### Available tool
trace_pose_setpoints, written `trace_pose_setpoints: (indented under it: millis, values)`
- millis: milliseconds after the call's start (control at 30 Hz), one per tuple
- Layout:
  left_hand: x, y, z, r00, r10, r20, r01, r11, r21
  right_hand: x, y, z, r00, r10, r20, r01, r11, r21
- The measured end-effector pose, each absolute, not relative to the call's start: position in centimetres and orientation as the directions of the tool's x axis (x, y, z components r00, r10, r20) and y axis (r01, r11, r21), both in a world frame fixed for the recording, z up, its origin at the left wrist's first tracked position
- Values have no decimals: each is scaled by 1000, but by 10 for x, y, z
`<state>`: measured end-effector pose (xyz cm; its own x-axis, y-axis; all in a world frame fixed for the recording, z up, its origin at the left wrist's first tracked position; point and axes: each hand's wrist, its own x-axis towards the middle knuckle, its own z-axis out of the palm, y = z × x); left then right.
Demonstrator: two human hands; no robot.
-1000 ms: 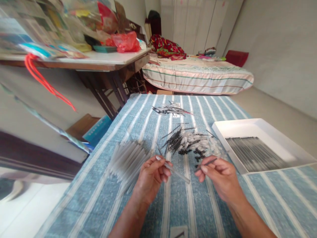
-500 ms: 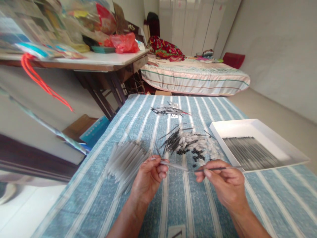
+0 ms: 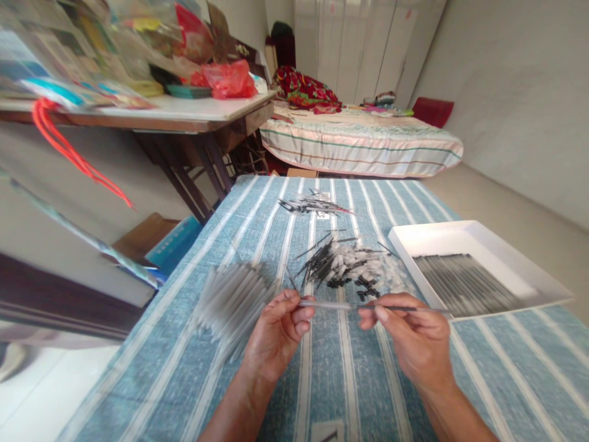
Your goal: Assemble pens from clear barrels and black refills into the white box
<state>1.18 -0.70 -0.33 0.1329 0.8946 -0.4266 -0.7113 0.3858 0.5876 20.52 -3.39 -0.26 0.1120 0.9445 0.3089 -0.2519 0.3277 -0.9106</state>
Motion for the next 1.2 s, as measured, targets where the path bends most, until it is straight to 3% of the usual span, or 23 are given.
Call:
trace_pose_setpoints:
  millis: [333, 567, 667, 800, 1000, 1100, 1200]
  values:
    - [19, -14, -10, 327, 877, -352, -608, 481, 631, 210, -29, -1, 118, 948, 295, -243, 316, -917]
    - [23, -22, -9, 485, 842, -237, -370, 443, 817, 215, -29, 8, -65, 975, 210, -170, 197, -966]
    - [23, -24, -7, 576, 793, -200, -269, 414, 869, 215, -29, 11, -138, 965, 222, -85, 212, -974]
    - [25, -25, 0, 653, 740, -158, -177, 352, 919, 207, -31, 11, -360, 909, 209, -62, 200, -978]
    - [22, -26, 7, 651, 749, -119, -159, 289, 944, 199, -36, 11, -492, 820, 292, -42, 313, -949]
    - [18, -26, 6, 628, 770, -114, -176, 283, 943, 213, -29, 5, -417, 883, 218, 62, 267, -962]
    - [15, -27, 2, 563, 821, -97, -226, 266, 937, 234, -12, -10, -180, 982, 56, 221, 96, -971]
